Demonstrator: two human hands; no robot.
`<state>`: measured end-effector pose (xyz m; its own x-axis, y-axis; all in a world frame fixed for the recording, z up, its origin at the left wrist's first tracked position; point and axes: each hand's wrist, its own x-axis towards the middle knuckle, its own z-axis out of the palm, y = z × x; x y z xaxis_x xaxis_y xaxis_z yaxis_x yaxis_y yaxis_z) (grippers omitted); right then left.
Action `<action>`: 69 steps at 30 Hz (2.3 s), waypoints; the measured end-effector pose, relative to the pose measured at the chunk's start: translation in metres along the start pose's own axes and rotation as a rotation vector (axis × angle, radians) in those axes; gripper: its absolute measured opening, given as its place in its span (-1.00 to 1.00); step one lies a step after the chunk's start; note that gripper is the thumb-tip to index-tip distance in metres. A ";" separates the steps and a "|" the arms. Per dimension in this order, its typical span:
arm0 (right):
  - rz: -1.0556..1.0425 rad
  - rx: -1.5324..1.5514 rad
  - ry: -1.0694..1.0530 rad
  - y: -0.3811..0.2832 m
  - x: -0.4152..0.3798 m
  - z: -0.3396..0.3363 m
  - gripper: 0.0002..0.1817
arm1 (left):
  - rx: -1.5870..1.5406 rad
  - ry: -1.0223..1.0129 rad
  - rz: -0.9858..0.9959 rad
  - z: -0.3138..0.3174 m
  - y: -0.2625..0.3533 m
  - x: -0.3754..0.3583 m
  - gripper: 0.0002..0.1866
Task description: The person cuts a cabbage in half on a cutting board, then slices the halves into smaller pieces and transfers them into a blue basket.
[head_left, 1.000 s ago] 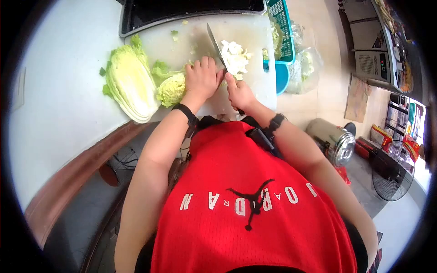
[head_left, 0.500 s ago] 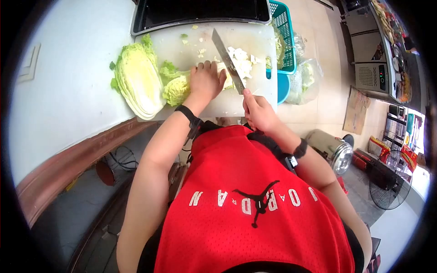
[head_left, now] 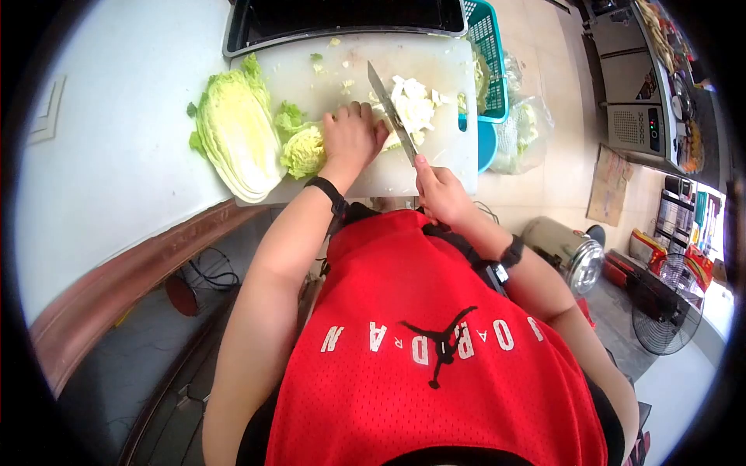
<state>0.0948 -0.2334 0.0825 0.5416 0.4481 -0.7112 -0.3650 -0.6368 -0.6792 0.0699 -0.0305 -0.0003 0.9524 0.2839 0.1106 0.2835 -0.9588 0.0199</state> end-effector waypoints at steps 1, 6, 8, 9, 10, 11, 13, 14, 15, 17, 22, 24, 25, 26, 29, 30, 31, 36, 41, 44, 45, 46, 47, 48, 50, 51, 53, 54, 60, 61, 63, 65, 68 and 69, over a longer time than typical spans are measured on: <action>0.004 -0.009 -0.003 -0.001 -0.001 -0.001 -0.30 | -0.003 -0.003 -0.001 0.002 0.000 0.000 -0.61; 0.087 0.018 -0.038 -0.001 -0.023 -0.006 -0.30 | -0.036 0.014 -0.006 0.004 0.000 0.000 -0.68; 0.102 0.010 -0.038 -0.002 -0.030 -0.008 -0.30 | -0.052 0.031 -0.012 0.005 0.001 -0.001 -0.69; 0.120 0.025 -0.053 -0.005 -0.035 -0.009 -0.30 | -0.062 0.049 -0.013 0.005 0.000 -0.002 -0.69; 0.140 0.043 -0.068 -0.006 -0.037 -0.008 -0.30 | -0.063 0.045 -0.019 0.006 -0.001 -0.004 -0.69; 0.143 0.041 -0.071 -0.001 -0.035 -0.005 -0.30 | -0.057 0.075 -0.006 0.007 -0.002 -0.004 -0.70; 0.133 -0.004 -0.056 0.008 -0.029 0.001 -0.30 | -0.057 0.102 0.011 0.009 -0.002 -0.002 -0.70; 0.142 -0.004 -0.055 0.010 -0.027 0.001 -0.30 | -0.027 0.107 0.006 0.011 -0.001 -0.001 -0.71; 0.115 -0.028 -0.046 0.009 -0.024 0.002 -0.30 | 0.002 0.108 -0.003 0.012 0.000 -0.003 -0.72; 0.100 -0.053 -0.044 0.009 -0.019 0.005 -0.30 | -0.003 0.089 -0.012 0.014 0.000 -0.003 -0.72; 0.215 -0.054 -0.069 -0.004 0.005 0.007 -0.19 | 0.009 0.099 -0.005 0.018 -0.001 -0.002 -0.72; 0.221 -0.041 -0.074 0.000 0.019 0.009 -0.18 | 0.027 0.096 0.014 0.018 -0.003 -0.003 -0.74; 0.220 -0.026 -0.074 0.004 0.028 0.011 -0.18 | 0.027 0.093 0.012 0.020 -0.003 -0.003 -0.74; 0.220 -0.026 -0.077 0.014 0.041 0.016 -0.18 | 0.004 0.118 0.016 0.021 -0.004 -0.003 -0.75; 0.009 -0.191 0.062 0.044 0.075 0.031 -0.16 | -0.040 0.117 0.015 0.015 -0.003 -0.003 -0.78; -0.010 -0.162 0.069 0.042 0.079 0.034 -0.16 | -0.061 0.089 -0.001 0.014 -0.002 -0.004 -0.79; -0.028 -0.132 0.075 0.041 0.081 0.037 -0.15 | -0.061 0.089 -0.001 0.014 -0.003 -0.005 -0.79; 0.051 0.130 0.066 0.005 0.093 0.031 -0.18 | -0.074 0.118 -0.005 0.017 -0.003 -0.007 -0.75; 0.147 0.250 0.017 -0.025 0.053 0.006 -0.32 | -0.053 0.144 0.010 0.028 -0.008 -0.009 -0.73; 0.045 0.158 -0.030 -0.029 0.018 0.000 -0.31 | -0.046 0.058 -0.024 0.015 -0.002 -0.009 -0.68; 0.045 0.158 -0.030 -0.028 0.010 0.001 -0.31 | -0.046 0.058 -0.024 0.013 -0.002 -0.009 -0.68; 0.020 0.122 -0.039 -0.027 0.004 0.003 -0.31 | -0.059 0.035 -0.020 0.012 -0.003 -0.008 -0.68; -0.005 0.086 -0.047 -0.025 0.000 0.005 -0.31 | -0.072 0.013 -0.016 0.011 -0.003 -0.007 -0.68; -0.010 0.053 -0.052 -0.020 -0.002 0.007 -0.30 | -0.071 0.014 -0.015 0.013 -0.003 -0.007 -0.68; 0.018 0.064 -0.049 -0.015 -0.002 0.011 -0.29 | -0.078 0.179 0.002 0.017 -0.004 -0.008 -0.80; 0.046 0.073 -0.049 -0.014 -0.002 0.012 -0.29 | -0.079 0.177 0.003 0.016 -0.003 -0.007 -0.80; 0.059 0.060 -0.046 -0.008 -0.002 0.013 -0.29 | -0.125 0.200 -0.014 0.015 -0.003 -0.007 -0.80; 0.068 0.045 -0.042 -0.007 -0.003 0.013 -0.28 | -0.125 0.196 -0.015 0.016 -0.004 -0.007 -0.80; 0.102 -0.066 -0.065 -0.019 -0.026 0.004 -0.27 | -0.115 0.118 -0.032 0.018 -0.003 -0.007 -0.77; 0.103 -0.066 -0.064 -0.016 -0.028 0.003 -0.27 | -0.120 0.103 -0.034 0.017 -0.003 -0.007 -0.76; 0.121 -0.103 -0.053 -0.008 -0.033 -0.001 -0.18 | -0.126 0.088 -0.036 0.017 -0.003 -0.006 -0.76; 0.150 -0.098 -0.052 -0.005 -0.040 -0.003 -0.18 | -0.110 0.083 -0.048 0.020 -0.003 -0.006 -0.77; 0.177 -0.104 -0.056 -0.004 -0.040 -0.001 -0.17 | -0.127 0.134 -0.022 0.019 -0.004 -0.008 -0.75; 0.168 -0.114 -0.060 -0.004 -0.039 0.000 -0.17 | -0.128 0.131 -0.023 0.019 -0.003 -0.008 -0.75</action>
<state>0.0755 -0.2483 0.1133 0.4327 0.3642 -0.8247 -0.3565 -0.7711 -0.5276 0.0635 -0.0301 -0.0203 0.9207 0.3101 0.2371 0.2808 -0.9480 0.1497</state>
